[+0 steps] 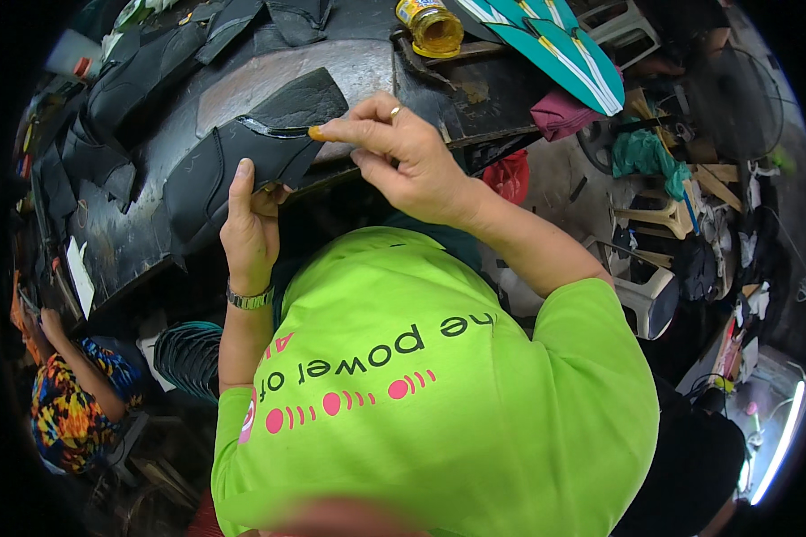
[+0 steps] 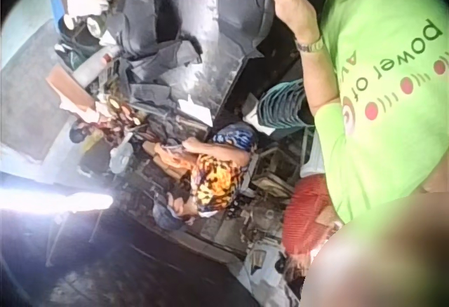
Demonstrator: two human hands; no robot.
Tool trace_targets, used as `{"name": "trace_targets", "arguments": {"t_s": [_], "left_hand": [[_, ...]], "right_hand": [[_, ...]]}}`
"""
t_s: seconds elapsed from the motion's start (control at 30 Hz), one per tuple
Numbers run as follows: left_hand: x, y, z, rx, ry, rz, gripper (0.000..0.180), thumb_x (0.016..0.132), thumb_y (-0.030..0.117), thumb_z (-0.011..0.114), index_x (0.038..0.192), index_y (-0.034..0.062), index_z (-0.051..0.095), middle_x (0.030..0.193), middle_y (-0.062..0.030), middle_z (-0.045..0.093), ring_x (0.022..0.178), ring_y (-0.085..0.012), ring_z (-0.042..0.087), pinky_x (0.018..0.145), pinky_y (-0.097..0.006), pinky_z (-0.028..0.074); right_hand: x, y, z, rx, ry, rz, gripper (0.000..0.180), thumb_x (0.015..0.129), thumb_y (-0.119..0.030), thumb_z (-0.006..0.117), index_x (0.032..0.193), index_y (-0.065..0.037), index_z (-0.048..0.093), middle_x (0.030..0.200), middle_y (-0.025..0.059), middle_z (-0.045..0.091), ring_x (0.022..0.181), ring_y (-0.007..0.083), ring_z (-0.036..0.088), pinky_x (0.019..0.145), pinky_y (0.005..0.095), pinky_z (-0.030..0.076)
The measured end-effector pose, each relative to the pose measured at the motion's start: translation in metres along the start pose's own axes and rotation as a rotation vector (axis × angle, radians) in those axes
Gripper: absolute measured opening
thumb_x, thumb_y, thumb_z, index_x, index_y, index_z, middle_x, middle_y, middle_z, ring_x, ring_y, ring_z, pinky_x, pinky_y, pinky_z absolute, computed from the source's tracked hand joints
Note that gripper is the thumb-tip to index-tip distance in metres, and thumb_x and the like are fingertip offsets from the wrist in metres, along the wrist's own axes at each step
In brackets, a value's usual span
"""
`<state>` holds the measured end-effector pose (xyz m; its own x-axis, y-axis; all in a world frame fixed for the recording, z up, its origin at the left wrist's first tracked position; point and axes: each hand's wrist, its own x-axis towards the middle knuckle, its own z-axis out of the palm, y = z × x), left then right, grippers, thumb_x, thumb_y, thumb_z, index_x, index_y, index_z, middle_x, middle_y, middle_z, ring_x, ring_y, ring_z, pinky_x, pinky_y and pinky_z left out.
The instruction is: The person applies a yellow adhesive from a small jar to the edges of teal and black material pieces. They repeatedly dip a finger into the jar and spread the adhesive along the edges, then place the pieces on a workbench.
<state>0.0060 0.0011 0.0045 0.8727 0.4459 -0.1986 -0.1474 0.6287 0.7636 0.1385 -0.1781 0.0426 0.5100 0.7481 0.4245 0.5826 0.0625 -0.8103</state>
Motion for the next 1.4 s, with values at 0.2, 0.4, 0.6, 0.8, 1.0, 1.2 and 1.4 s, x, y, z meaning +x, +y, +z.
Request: {"name": "trace_targets", "arguments": {"t_s": [0.2, 0.4, 0.6, 0.8, 1.0, 1.2, 1.4], "left_hand": [[-0.002, 0.000, -0.002, -0.028, 0.023, -0.027, 0.028, 0.102, 0.031, 0.056, 0.111, 0.0060, 0.065, 0.101, -0.0045, 0.069, 0.088, -0.0151, 0.063, 0.080, -0.031, 0.048], [0.002, -0.006, -0.002, -0.125, -0.023, -0.033, 0.024, 0.102, 0.029, 0.055, 0.114, 0.0096, 0.063, 0.105, -0.0034, 0.070, 0.092, -0.0138, 0.064, 0.080, -0.030, 0.049], [0.003, -0.005, 0.002, -0.129, -0.059, 0.035, 0.026, 0.103, 0.028, 0.053, 0.118, 0.0089, 0.061, 0.110, -0.0036, 0.068, 0.097, -0.0134, 0.062, 0.080, -0.030, 0.049], [0.003, -0.004, 0.000, -0.132, -0.086, 0.017, 0.025, 0.103, 0.028, 0.053, 0.117, 0.0086, 0.061, 0.109, -0.0036, 0.068, 0.095, -0.0130, 0.062, 0.079, -0.030, 0.049], [0.004, -0.006, -0.002, -0.160, -0.102, -0.004, 0.024, 0.104, 0.027, 0.052, 0.116, 0.0081, 0.061, 0.109, -0.0038, 0.068, 0.093, -0.0122, 0.061, 0.077, -0.030, 0.048], [0.006, -0.007, -0.003, -0.195, -0.104, -0.004, 0.025, 0.104, 0.027, 0.051, 0.116, 0.0077, 0.061, 0.108, -0.0043, 0.068, 0.091, -0.0124, 0.059, 0.077, -0.030, 0.046], [0.009, -0.011, 0.002, -0.192, -0.066, -0.004, 0.028, 0.105, 0.027, 0.049, 0.120, 0.0062, 0.060, 0.116, -0.0068, 0.067, 0.103, -0.0163, 0.062, 0.091, -0.034, 0.049]], "right_hand": [[-0.011, 0.011, 0.014, -0.163, -0.052, 0.014, 0.053, 0.082, 0.014, 0.059, 0.130, -0.009, 0.065, 0.112, 0.0071, 0.051, 0.091, 0.0169, 0.055, 0.079, 0.0263, 0.047], [-0.012, 0.013, 0.011, -0.153, 0.023, -0.070, 0.044, 0.082, 0.014, 0.060, 0.120, -0.007, 0.069, 0.113, 0.0075, 0.052, 0.090, 0.0151, 0.056, 0.077, 0.0255, 0.047], [-0.009, 0.015, 0.012, -0.096, 0.094, -0.040, 0.048, 0.081, 0.013, 0.061, 0.124, -0.008, 0.067, 0.115, 0.0070, 0.053, 0.081, 0.0132, 0.055, 0.073, 0.0244, 0.048], [-0.011, 0.022, 0.019, -0.231, 0.035, -0.029, 0.052, 0.083, 0.012, 0.062, 0.132, -0.007, 0.063, 0.118, 0.0072, 0.053, 0.091, 0.0128, 0.056, 0.078, 0.0244, 0.048], [-0.014, 0.028, 0.016, -0.026, 0.006, 0.009, 0.055, 0.083, 0.011, 0.063, 0.133, -0.011, 0.062, 0.120, 0.0088, 0.056, 0.098, 0.0175, 0.059, 0.084, 0.0271, 0.048], [-0.011, 0.034, 0.015, 0.077, -0.008, 0.023, 0.055, 0.083, 0.011, 0.062, 0.133, -0.012, 0.063, 0.115, 0.0108, 0.060, 0.105, 0.0235, 0.059, 0.094, 0.0299, 0.046], [-0.014, 0.031, 0.025, -0.083, 0.046, -0.033, 0.054, 0.084, 0.010, 0.063, 0.133, -0.012, 0.063, 0.109, 0.0112, 0.063, 0.092, 0.0238, 0.064, 0.082, 0.0290, 0.051]]}}
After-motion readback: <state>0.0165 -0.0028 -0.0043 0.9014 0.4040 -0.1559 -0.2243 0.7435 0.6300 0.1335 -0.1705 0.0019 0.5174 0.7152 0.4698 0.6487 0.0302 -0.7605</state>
